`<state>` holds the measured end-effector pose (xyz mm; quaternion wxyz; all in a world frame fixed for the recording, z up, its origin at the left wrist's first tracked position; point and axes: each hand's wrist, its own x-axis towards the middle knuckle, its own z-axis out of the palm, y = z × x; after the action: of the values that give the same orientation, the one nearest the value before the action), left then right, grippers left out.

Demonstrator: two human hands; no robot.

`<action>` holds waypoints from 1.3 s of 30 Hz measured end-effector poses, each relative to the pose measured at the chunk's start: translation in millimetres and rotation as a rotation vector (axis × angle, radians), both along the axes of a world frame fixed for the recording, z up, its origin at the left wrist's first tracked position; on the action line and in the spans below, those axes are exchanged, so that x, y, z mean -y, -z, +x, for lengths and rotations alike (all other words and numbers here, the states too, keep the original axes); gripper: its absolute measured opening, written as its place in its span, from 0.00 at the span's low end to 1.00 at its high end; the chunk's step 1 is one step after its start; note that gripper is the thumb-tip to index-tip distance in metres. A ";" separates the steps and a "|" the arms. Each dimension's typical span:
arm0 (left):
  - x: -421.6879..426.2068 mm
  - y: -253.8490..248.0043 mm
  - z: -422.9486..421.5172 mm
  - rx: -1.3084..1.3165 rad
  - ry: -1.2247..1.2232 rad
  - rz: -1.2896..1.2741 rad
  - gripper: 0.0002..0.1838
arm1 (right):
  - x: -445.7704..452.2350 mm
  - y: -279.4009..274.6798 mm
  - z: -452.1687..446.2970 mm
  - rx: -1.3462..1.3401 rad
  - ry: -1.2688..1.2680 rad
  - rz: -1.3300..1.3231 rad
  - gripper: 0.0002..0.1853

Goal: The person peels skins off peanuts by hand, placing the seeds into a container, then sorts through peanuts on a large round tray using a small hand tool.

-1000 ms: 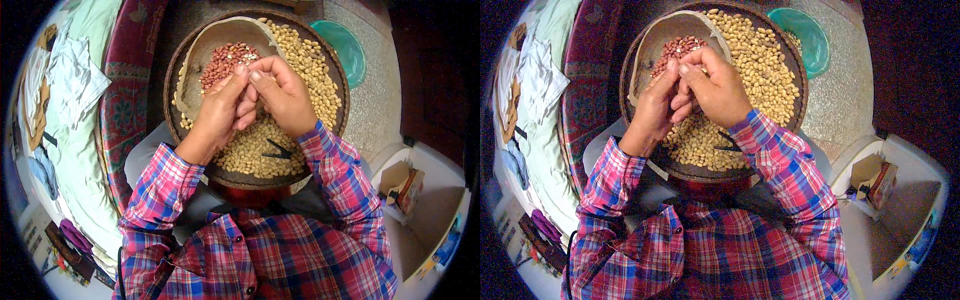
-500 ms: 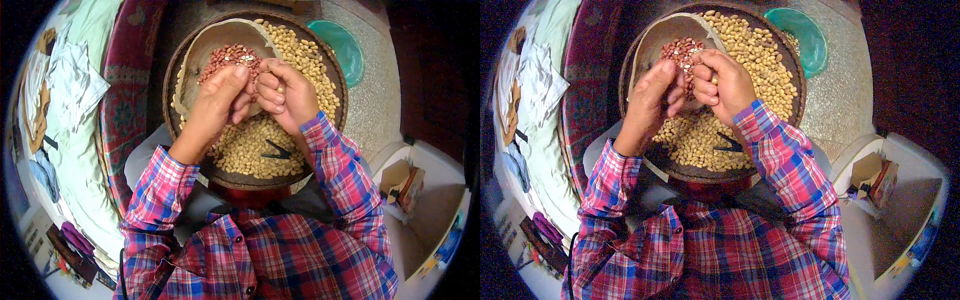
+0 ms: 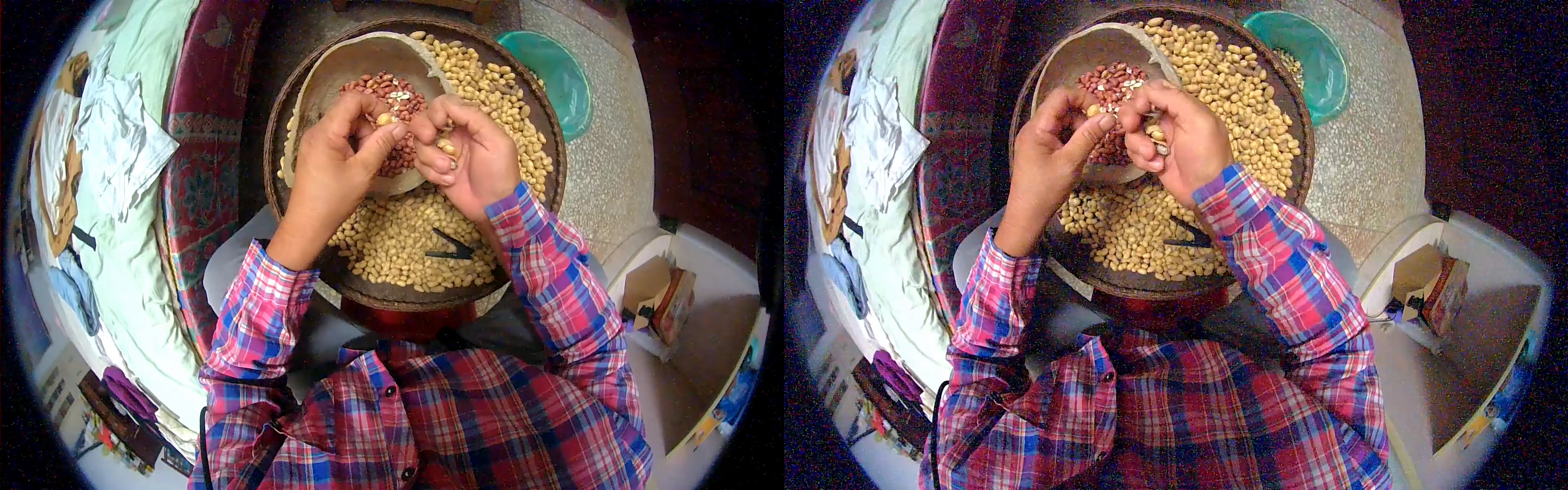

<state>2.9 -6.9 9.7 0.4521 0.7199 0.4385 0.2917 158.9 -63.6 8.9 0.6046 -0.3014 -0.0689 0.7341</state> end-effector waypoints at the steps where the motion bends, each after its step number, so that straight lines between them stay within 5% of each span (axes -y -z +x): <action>1: -0.4 2.3 0.5 0.082 0.017 -0.016 0.08 | -0.5 -4.2 -1.3 0.098 0.012 -0.016 0.10; 3: -0.8 -1.8 -0.1 0.165 0.035 -0.031 0.09 | -0.4 -4.8 -1.6 0.196 0.023 -0.032 0.09; 5: -1.2 -13.2 -4.0 0.335 0.058 -0.674 0.15 | 0.8 -1.7 -0.2 0.280 0.000 0.011 0.10; 11: 2.1 -12.2 -2.6 0.547 0.031 -0.912 0.23 | 1.1 -15.7 -11.0 0.490 -0.045 0.159 0.10; 24: 8.3 -1.1 2.4 0.561 0.088 -0.801 0.19 | 1.3 -11.1 -19.1 0.661 0.014 0.217 0.06; 30: 16.4 3.8 7.4 0.573 0.049 -0.791 0.17 | 1.7 -12.0 -18.3 0.918 0.033 0.238 0.06; 32: 20.4 1.1 11.4 0.545 -0.001 -0.763 0.17 | 0.9 -7.8 -15.5 1.203 0.077 0.295 0.07; 39: 27.9 2.4 13.1 0.468 -0.012 -0.641 0.16 | 0.7 -2.4 -18.8 1.321 0.135 0.282 0.07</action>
<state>16.0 -34.8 7.2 0.7397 0.4539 0.3967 0.2991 140.1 -64.3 11.3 0.5136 -0.6084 -0.5000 0.3406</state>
